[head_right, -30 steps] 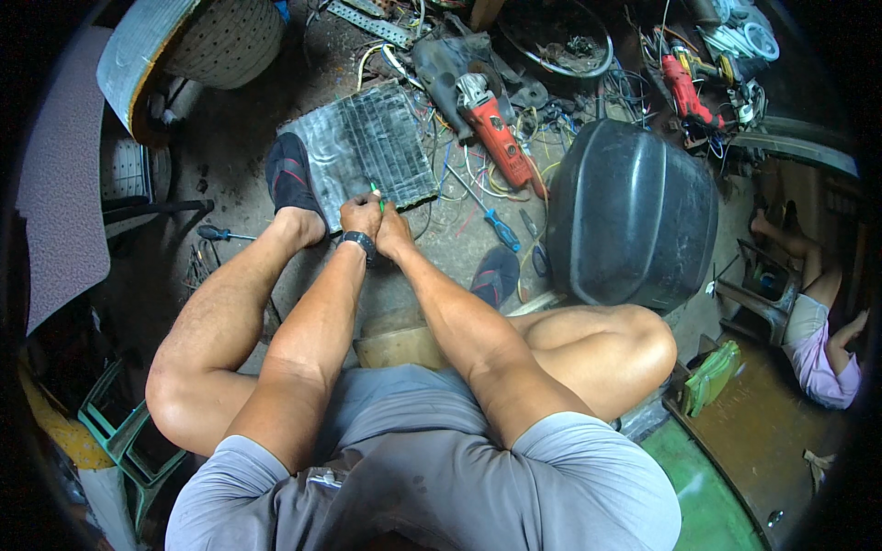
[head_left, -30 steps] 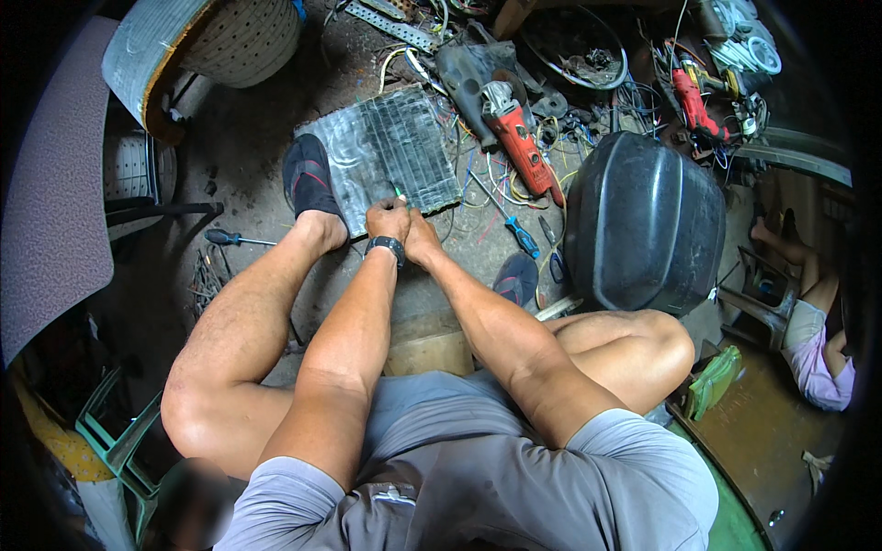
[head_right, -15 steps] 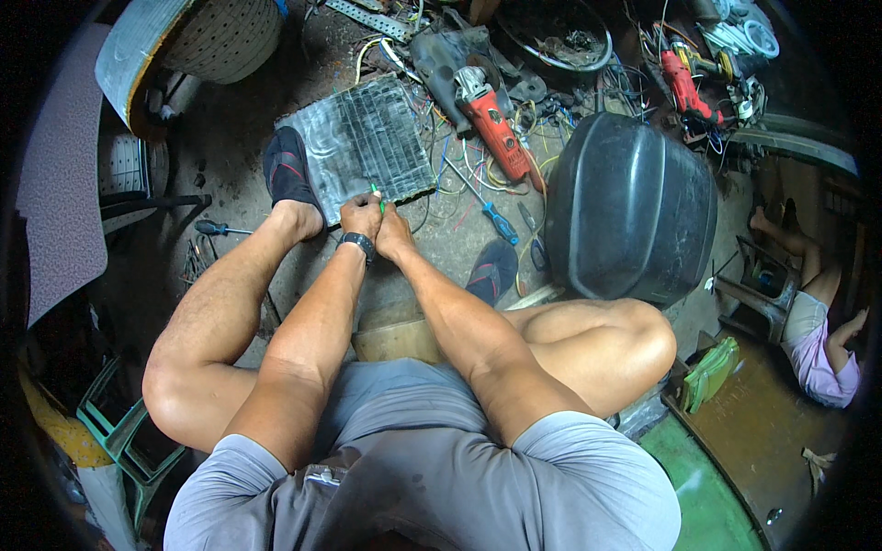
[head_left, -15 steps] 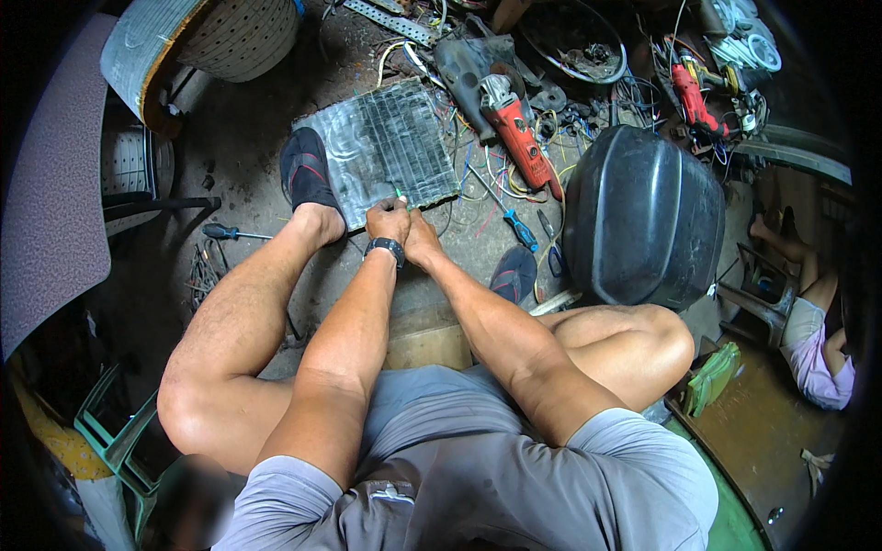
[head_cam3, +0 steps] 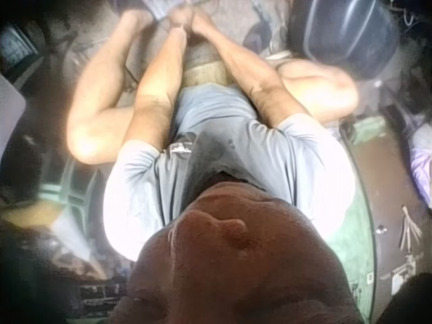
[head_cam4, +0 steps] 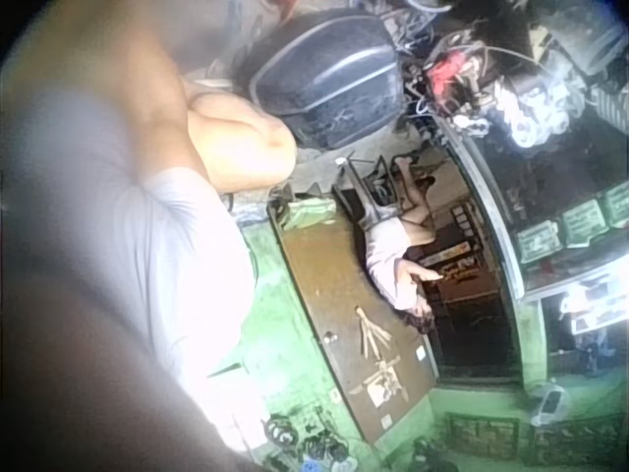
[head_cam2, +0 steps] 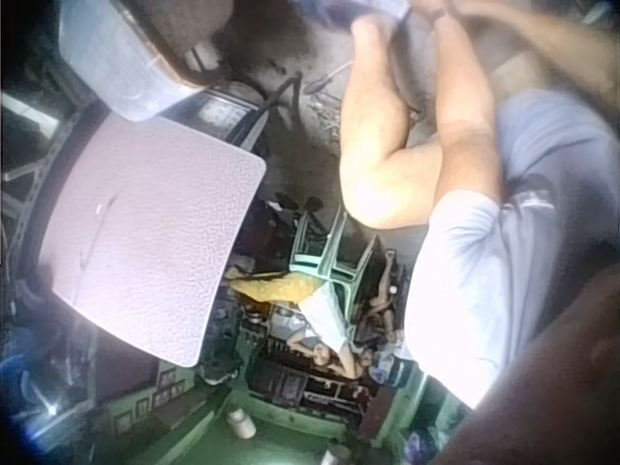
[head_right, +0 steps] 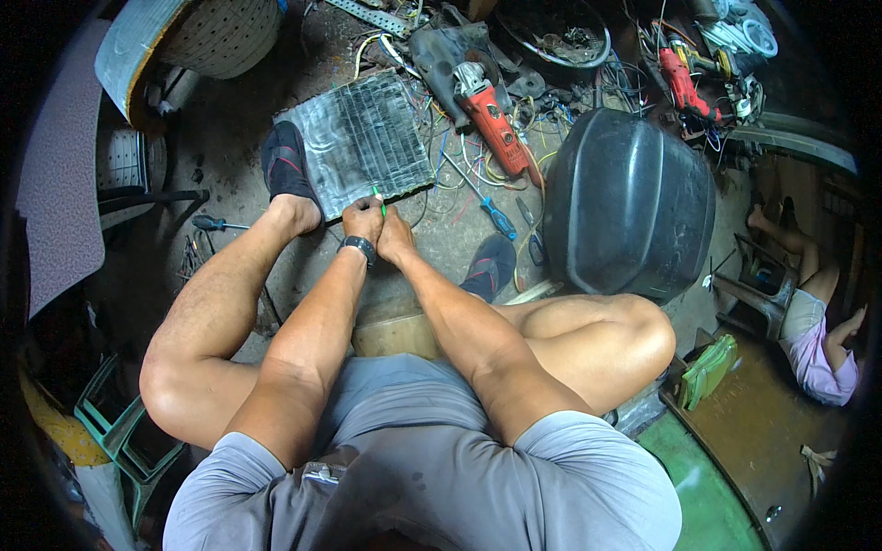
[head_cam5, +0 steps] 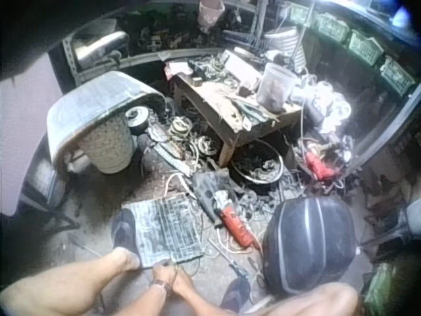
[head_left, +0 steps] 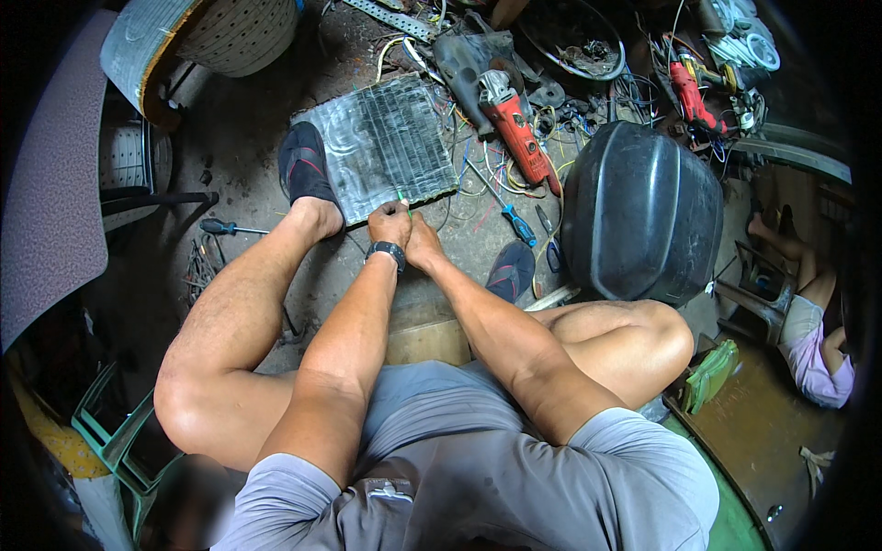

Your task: The person cleans and straightens the fins of a radiator using a green plastic tool. The person runs the tool along the grooves of the metal radiator and uses a screwdriver to pry at a wire connector.

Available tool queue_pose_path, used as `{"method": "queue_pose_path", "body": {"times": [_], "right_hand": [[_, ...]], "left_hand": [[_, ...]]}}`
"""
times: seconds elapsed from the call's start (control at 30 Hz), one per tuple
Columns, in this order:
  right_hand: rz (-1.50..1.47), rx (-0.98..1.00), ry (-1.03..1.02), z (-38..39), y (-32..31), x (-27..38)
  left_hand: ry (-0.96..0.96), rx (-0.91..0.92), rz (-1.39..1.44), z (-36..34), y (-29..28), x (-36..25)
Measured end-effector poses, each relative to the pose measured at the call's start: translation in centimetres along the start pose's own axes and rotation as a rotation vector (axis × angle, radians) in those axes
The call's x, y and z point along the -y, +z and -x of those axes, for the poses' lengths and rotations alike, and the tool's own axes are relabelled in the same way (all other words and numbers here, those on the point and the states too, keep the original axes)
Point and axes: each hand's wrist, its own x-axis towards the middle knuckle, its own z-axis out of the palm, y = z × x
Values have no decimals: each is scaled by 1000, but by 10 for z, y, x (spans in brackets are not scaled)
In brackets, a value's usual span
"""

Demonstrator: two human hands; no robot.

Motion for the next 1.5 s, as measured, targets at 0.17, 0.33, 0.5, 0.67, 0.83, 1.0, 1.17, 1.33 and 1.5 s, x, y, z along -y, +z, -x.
{"method": "queue_pose_path", "body": {"times": [0.17, 0.33, 0.5, 0.67, 0.83, 1.0, 1.17, 1.33, 1.5], "right_hand": [[5, -36, -91, 6, 5, -9], [-10, -35, -68, 10, 4, -13], [-7, -15, -53, 21, 7, -18], [19, -48, -91, 21, 12, -27], [6, -66, -144, 27, 14, -31], [4, -91, -158, 20, 15, -48], [-26, -46, -128, 26, 19, -46], [-23, -90, -220, 31, 18, -53], [-42, -52, -165, 46, 23, -58]], "left_hand": [[17, 2, -5, 3, -1, 7], [29, 7, -37, 12, -1, 6], [45, 37, 25, 19, -2, 19], [36, -4, -7, 19, 5, 28], [43, -13, -68, 24, 2, 33], [86, 7, -75, 31, 6, 28], [85, -5, -30, 31, 5, 38], [105, 11, 15, 38, 7, 40], [83, -9, 7, 44, 4, 56]]}}
